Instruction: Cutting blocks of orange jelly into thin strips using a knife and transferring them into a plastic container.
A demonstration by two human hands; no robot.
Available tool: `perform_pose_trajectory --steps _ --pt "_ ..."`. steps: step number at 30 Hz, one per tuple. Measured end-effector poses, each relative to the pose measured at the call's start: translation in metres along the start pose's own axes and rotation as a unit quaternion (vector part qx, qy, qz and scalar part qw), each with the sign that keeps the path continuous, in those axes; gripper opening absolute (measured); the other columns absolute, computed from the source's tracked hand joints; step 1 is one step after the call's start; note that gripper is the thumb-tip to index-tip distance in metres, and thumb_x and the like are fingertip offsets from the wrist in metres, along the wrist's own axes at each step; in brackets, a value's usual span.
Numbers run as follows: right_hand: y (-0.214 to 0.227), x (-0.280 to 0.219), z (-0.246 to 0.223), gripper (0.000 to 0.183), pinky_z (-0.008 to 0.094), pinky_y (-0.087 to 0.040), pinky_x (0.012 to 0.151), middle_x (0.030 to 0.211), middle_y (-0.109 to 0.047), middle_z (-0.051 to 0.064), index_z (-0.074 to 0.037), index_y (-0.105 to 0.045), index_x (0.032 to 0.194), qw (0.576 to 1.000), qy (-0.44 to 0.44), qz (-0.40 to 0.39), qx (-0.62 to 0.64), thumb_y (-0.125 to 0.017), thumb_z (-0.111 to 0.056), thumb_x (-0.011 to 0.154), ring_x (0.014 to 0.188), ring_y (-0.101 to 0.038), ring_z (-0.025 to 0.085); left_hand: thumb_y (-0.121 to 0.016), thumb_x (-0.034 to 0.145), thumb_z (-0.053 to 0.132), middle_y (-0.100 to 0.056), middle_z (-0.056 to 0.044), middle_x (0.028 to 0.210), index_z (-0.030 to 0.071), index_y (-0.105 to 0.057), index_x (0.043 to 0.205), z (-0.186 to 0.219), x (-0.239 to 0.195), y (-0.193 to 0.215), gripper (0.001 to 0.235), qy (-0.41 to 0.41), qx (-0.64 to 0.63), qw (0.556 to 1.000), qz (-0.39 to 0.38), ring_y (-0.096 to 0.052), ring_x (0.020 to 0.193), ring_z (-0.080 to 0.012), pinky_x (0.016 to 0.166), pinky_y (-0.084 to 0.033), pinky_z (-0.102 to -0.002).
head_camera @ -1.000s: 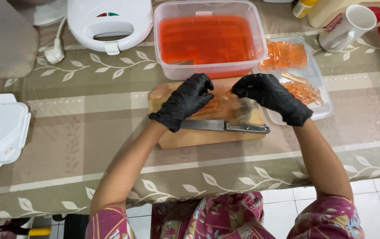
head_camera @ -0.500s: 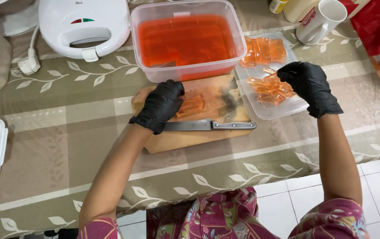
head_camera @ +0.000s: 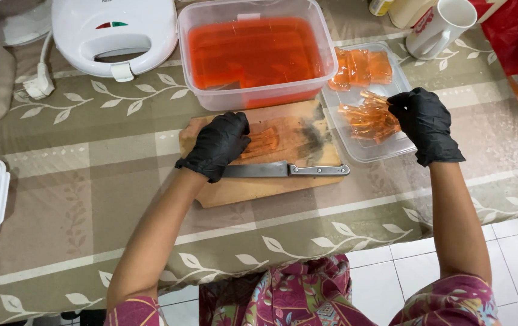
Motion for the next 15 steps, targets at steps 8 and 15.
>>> perform_pose_trajectory --steps 8,15 --pt "0.004 -0.010 -0.007 0.024 0.044 -0.052 0.081 0.110 -0.067 0.001 -0.026 -0.079 0.121 0.991 0.076 0.103 -0.026 -0.076 -0.033 0.098 0.108 -0.061 0.032 -0.034 0.095 0.018 -0.043 -0.003 0.090 0.010 -0.044 0.088 0.007 -0.003 0.021 0.015 -0.078 0.240 0.967 -0.024 -0.045 0.089 -0.0182 0.096 -0.037 -0.031" --pt "0.042 -0.030 -0.116 0.029 0.038 -0.053 0.090 0.112 -0.063 -0.003 -0.032 -0.073 0.130 0.986 0.134 0.099 0.007 -0.075 -0.033 0.102 0.109 -0.059 0.022 -0.037 0.093 0.014 -0.046 -0.002 0.088 0.011 -0.047 0.086 0.004 0.003 0.001 0.012 -0.094 0.359 0.929 -0.007 -0.046 0.087 -0.0171 0.092 -0.039 -0.030"
Point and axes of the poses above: each hand's wrist, its own x-axis towards the middle knuckle, its own y-axis out of the back of the hand, z = x × y, the point moved 5 cm from there along x, towards the middle knuckle
